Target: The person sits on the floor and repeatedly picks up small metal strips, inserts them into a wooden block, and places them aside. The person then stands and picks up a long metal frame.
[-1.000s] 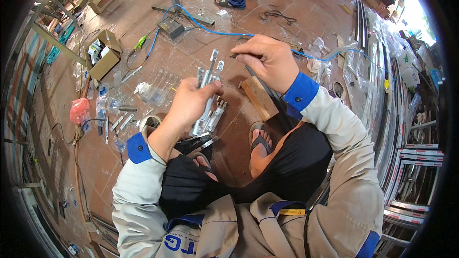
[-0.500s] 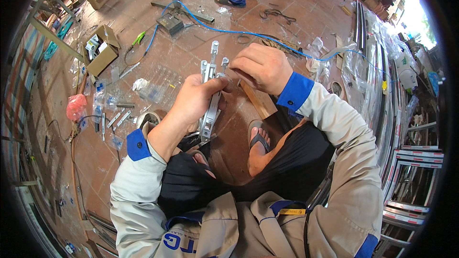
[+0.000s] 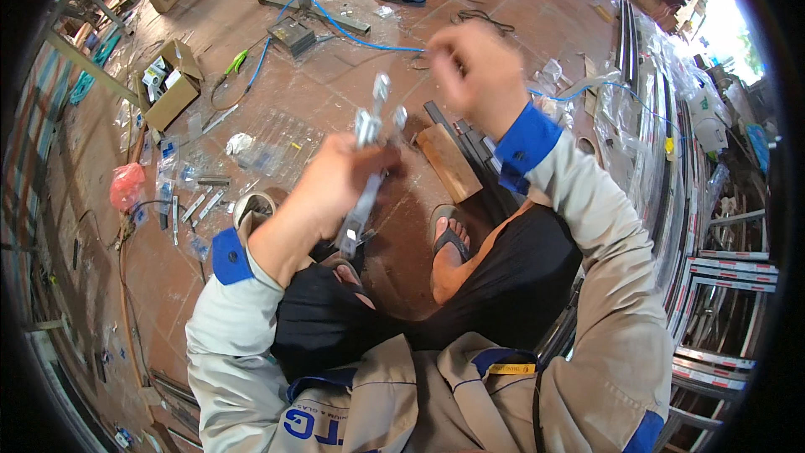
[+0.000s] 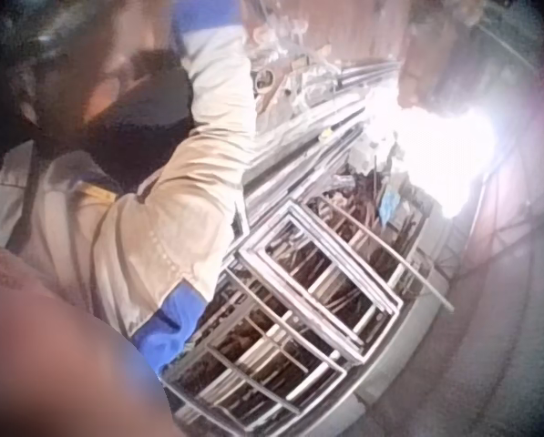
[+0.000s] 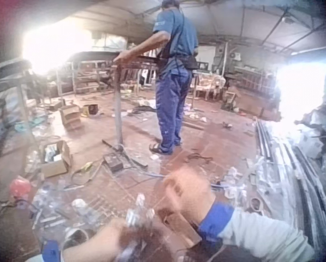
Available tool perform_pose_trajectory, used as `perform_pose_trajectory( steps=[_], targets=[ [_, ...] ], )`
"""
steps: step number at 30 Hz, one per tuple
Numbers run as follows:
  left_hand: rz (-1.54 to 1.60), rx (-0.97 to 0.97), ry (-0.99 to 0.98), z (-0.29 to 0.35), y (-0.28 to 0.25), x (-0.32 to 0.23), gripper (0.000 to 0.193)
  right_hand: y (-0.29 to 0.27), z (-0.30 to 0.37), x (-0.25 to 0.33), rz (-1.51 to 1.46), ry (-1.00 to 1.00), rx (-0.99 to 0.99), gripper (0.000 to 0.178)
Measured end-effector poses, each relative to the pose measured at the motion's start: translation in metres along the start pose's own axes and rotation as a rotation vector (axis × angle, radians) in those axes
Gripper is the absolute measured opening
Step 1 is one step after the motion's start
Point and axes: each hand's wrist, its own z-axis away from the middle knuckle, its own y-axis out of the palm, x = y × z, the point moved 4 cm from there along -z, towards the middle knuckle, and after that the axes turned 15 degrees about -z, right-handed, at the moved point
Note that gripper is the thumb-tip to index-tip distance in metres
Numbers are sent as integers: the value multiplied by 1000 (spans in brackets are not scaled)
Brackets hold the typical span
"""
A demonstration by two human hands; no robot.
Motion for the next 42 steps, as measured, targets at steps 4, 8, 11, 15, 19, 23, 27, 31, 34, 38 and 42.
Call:
perform_pose_trajectory(
  steps=[4,8,11,15,19,23,27,31,34,38,42],
  targets=[
    [92,90,87,0,30,20,30,-23,7,-30,-44,269,-40,12],
    [135,13,33,6,6,2,30,-13,14,-7,-201,227,76,13],
    [226,35,25,3,-1,-3,28,-7,15,9,-276,95,176,13],
    [267,22,48,0,10,-3,26,2,17,18,-311,19,261,13],
    [251,109,25,-1,7,1,24,6,16,21,-291,-14,322,14],
    [165,38,17,-7,7,6,22,11,20,7,-249,-16,376,12],
    [82,-43,-22,-15,13,13,23,-6,14,-14,44,6,100,14],
    [-166,-143,-57,-46,13,38,25,-26,-6,-1,-199,413,-5,11],
    [-850,-83,9,-106,17,101,40,-23,-15,25,-329,278,6,10],
    [-1247,151,-83,-190,69,241,36,-12,-13,15,-378,129,140,11],
    [-1159,2,-340,-191,129,306,28,-9,-6,13,-508,62,161,11]
  ],
)
